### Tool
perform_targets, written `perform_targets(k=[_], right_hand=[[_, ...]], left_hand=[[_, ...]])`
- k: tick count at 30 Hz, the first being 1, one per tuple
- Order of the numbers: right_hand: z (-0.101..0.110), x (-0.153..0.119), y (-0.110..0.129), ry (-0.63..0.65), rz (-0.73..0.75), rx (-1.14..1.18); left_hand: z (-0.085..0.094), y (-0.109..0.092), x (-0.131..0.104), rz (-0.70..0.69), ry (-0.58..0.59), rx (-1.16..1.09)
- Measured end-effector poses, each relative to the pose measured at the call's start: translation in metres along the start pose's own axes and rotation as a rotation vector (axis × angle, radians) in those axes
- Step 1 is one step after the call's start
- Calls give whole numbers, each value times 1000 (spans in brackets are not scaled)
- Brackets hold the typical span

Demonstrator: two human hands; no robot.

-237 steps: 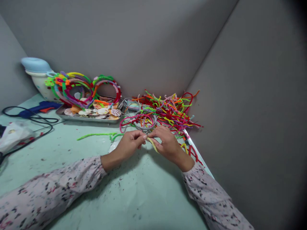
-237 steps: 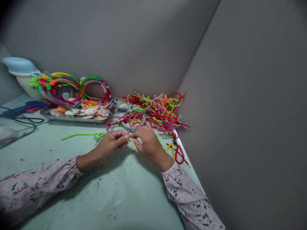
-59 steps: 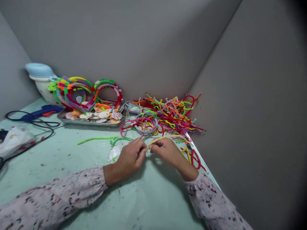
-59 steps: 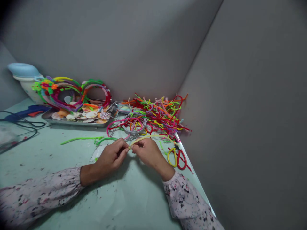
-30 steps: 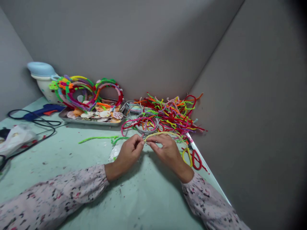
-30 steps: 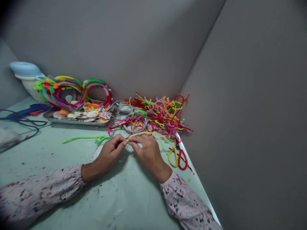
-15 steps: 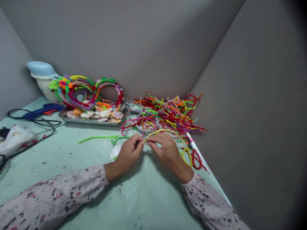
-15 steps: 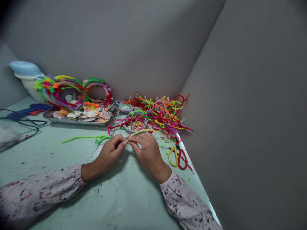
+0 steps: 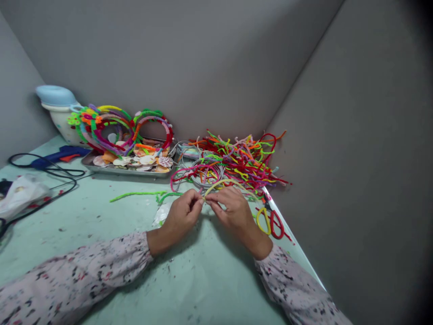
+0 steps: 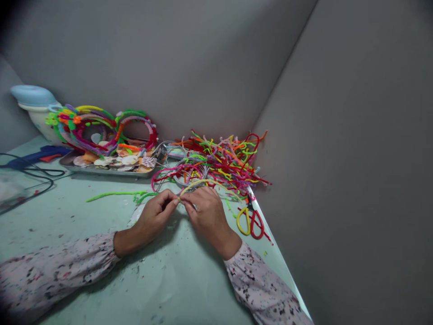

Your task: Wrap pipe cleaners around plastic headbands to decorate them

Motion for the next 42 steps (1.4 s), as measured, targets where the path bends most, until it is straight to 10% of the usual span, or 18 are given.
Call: perform_targets(k=[42], right_hand=[[-6,-5,-3,290,-187,123]], left_hand=[[-5,-17,-9,-160,101,57]])
Point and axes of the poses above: each hand's wrist, its own x-axis towards the middle knuckle, its own z-axis out of the back of the hand, y = z × x, the point moved 7 cm from there along x, towards the middle knuckle, and after that the axes turned 14 degrees about -y, right-handed, at the moved point
